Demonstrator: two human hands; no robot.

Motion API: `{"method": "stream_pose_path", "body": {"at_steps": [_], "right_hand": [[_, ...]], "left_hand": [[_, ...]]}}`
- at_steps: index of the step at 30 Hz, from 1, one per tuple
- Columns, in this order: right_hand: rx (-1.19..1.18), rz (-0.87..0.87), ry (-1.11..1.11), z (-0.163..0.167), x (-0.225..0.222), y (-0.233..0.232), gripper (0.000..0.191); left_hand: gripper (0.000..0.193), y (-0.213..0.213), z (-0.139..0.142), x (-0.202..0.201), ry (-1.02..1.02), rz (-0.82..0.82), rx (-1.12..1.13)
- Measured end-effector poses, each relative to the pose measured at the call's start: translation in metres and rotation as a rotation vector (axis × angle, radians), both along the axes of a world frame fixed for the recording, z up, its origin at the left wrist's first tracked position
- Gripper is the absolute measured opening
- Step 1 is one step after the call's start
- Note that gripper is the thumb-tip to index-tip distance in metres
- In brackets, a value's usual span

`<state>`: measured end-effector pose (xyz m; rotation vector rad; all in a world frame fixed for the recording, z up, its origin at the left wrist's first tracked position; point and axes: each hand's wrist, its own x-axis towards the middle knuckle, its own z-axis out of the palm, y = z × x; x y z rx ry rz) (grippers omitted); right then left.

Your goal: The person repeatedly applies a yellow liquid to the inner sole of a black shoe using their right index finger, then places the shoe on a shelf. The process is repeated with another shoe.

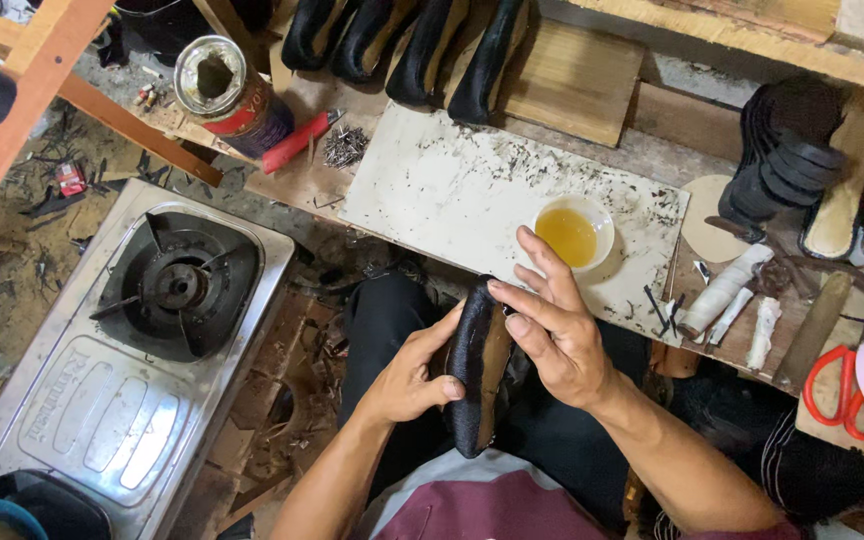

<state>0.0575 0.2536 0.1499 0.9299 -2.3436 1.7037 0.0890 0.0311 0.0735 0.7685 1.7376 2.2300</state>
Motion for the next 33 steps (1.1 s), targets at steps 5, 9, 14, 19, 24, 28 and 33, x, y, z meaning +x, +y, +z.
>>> {"method": "stream_pose_path", "body": {"at_steps": [5,9,14,19,24,28,33], "right_hand": [[0.235,-0.127,0.423,-0.003,-0.010,0.005,0.030],[0.412,-0.231,0.692,-0.001,-0.014,0.010,0.029],[0.428,-0.235,0.746,-0.002,-0.016,0.011,0.029],[0.342,-0.171,0.709,-0.007,-0.015,0.009,0.027],[0.289,-0.240,0.596,-0.008,-0.016,0.008,0.028],[0.329,-0.146,0.681,-0.005,-0.016,0.007,0.025],[0.338,-0.188,0.670,-0.003,-0.016,0.008,0.029]], "left_hand": [[0.108,0.002,0.000,-0.001,-0.036,-0.013,-0.007],[0.105,0.003,0.000,-0.001,-0.029,-0.006,-0.013],[0.106,0.003,0.001,0.001,-0.042,-0.009,-0.001],[0.108,0.003,0.002,0.000,-0.078,-0.003,0.025],[0.111,0.004,0.004,0.000,-0.102,-0.028,0.043],[0.113,0.004,0.003,-0.002,-0.116,-0.018,0.047],[0.112,0.006,0.003,-0.003,-0.123,-0.002,0.040]]}}
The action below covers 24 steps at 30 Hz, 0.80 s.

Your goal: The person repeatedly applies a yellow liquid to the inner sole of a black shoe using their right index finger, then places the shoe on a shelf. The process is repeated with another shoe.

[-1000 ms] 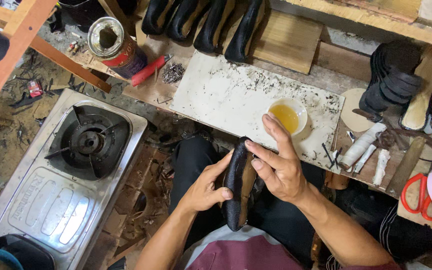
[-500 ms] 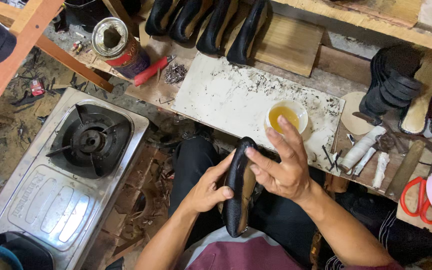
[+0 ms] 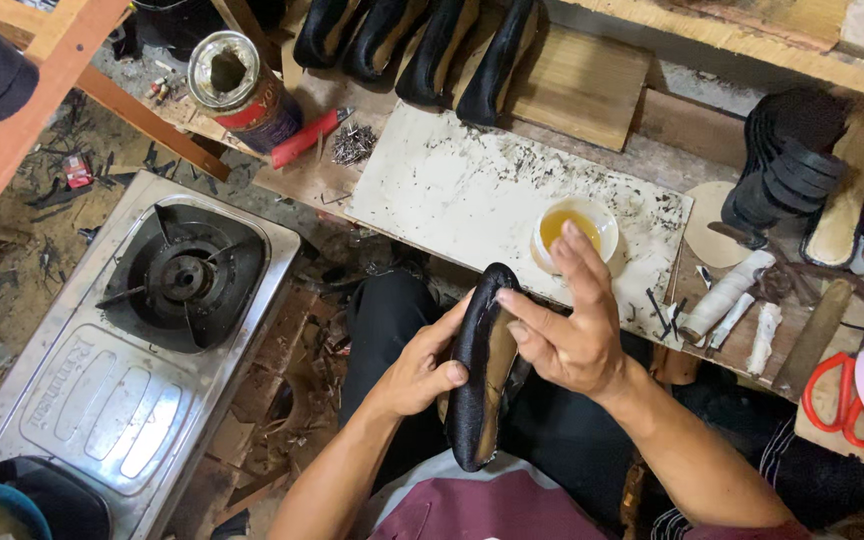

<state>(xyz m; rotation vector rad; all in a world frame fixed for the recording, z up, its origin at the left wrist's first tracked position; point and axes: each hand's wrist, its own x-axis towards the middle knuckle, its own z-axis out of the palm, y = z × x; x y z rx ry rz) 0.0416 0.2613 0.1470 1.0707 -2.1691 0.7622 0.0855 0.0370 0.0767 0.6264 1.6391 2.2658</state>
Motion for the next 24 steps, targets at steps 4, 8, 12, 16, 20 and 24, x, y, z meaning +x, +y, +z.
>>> {"method": "stream_pose_path", "body": {"at_steps": [4,8,12,16,20,24], "right_hand": [[0.028,0.099,0.020,-0.001,-0.003,0.001,0.025],[0.003,0.042,-0.001,0.000,-0.007,0.003,0.026],[0.044,0.085,-0.003,0.001,-0.007,0.001,0.023],[0.068,0.164,0.013,0.001,0.000,0.001,0.023],[0.050,0.150,0.000,0.003,0.002,-0.001,0.024],[-0.051,0.035,-0.043,0.007,-0.005,-0.001,0.023]], "left_hand": [[0.111,-0.001,0.002,-0.003,0.033,0.016,0.019],[0.111,-0.001,0.004,-0.002,0.008,0.025,0.017],[0.109,-0.001,0.003,-0.004,0.020,0.015,0.003],[0.109,-0.001,0.000,-0.004,0.014,0.023,0.032],[0.106,-0.003,-0.004,-0.002,0.074,0.026,-0.014],[0.102,-0.007,-0.007,0.000,0.110,0.029,-0.099]]}}
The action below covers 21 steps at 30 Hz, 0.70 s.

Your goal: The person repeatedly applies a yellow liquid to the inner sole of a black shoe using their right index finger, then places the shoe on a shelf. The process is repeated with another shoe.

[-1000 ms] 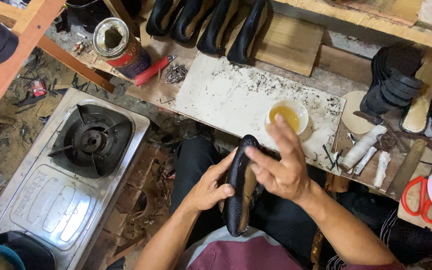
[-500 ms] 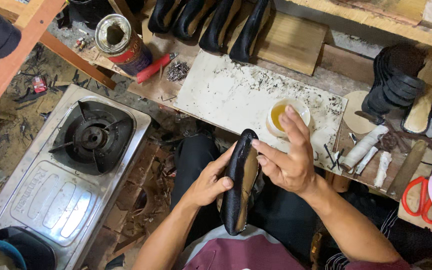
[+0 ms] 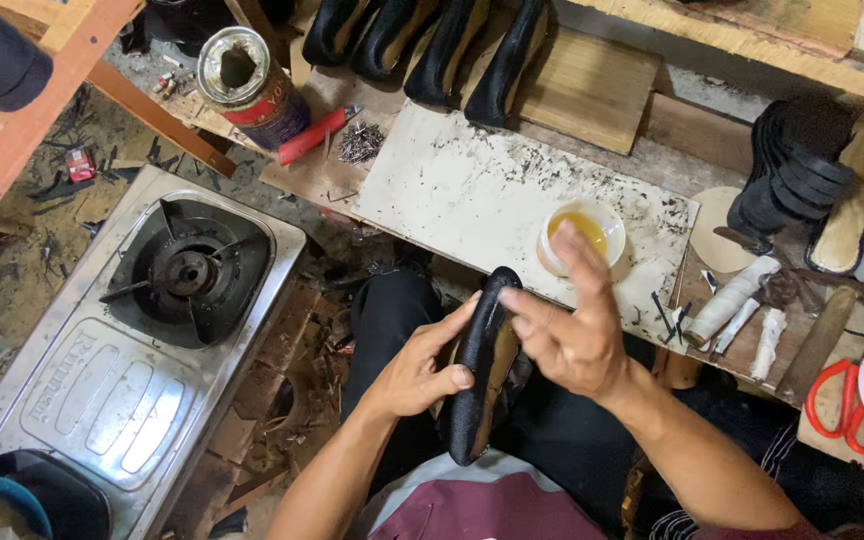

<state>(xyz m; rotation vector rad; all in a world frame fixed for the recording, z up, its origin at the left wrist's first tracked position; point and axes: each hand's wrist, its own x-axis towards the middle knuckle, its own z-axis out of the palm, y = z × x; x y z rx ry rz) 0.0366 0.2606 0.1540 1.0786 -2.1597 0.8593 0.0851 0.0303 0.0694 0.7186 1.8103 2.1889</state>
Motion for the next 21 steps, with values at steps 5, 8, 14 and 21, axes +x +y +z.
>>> {"method": "stream_pose_path", "body": {"at_steps": [5,8,14,21], "right_hand": [[0.035,-0.048,-0.076,0.002,-0.001,0.003,0.025],[0.102,0.012,0.003,-0.002,0.004,0.002,0.024],[0.098,0.018,-0.016,-0.006,0.003,0.004,0.023],[0.095,0.150,0.026,-0.010,-0.002,0.001,0.022]], "left_hand": [[0.101,0.001,-0.001,0.000,-0.006,-0.005,0.000],[0.104,0.004,0.001,0.000,-0.055,0.007,0.033],[0.103,0.008,0.004,-0.002,-0.082,0.001,0.052],[0.102,0.010,0.008,-0.009,-0.093,-0.014,0.144]]}}
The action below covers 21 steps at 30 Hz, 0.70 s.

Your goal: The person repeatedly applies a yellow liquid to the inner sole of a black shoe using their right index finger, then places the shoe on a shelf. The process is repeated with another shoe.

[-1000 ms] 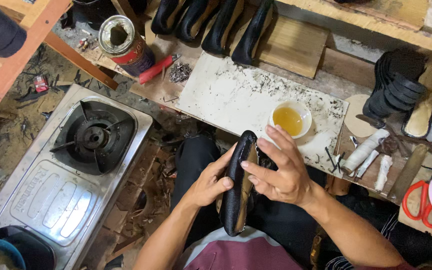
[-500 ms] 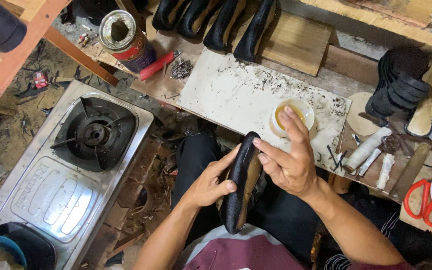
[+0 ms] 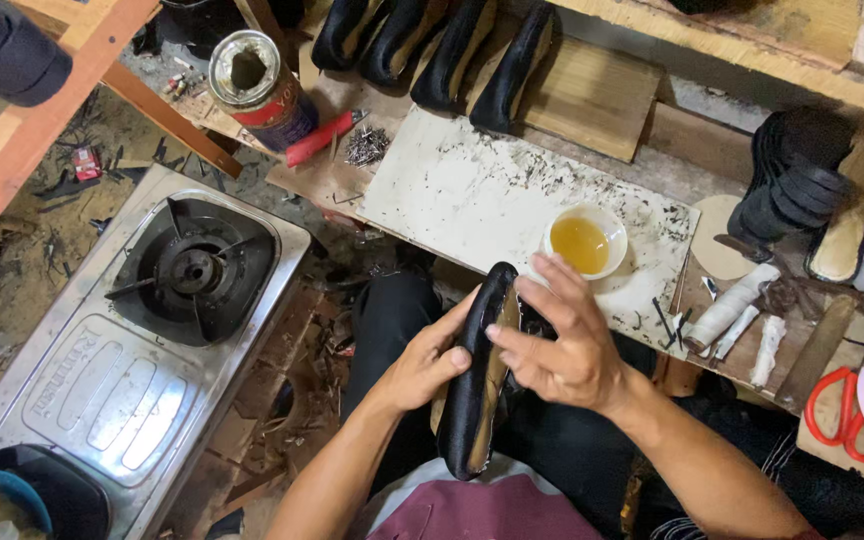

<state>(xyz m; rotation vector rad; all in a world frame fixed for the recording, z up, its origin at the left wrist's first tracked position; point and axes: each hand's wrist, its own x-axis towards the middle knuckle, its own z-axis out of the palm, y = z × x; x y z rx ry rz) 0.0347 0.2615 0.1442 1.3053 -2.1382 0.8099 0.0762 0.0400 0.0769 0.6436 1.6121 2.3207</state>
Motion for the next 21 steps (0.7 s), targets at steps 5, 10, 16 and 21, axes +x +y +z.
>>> {"method": "stream_pose_path", "body": {"at_steps": [5,10,16,21], "right_hand": [[0.042,-0.023,-0.017,0.001,0.002,-0.001,0.026],[0.145,-0.132,-0.061,-0.001,-0.011,0.011,0.026],[0.385,-0.569,-0.306,0.003,-0.063,0.051,0.051],[0.683,-0.614,-0.505,-0.007,-0.078,0.062,0.068]], "left_hand": [[0.101,0.000,-0.005,0.000,-0.032,0.007,0.037],[0.094,0.000,-0.017,0.000,-0.389,0.155,0.189],[0.090,-0.014,-0.028,0.004,-0.563,0.112,0.308],[0.096,-0.008,-0.041,0.008,-0.516,0.147,0.437]]}}
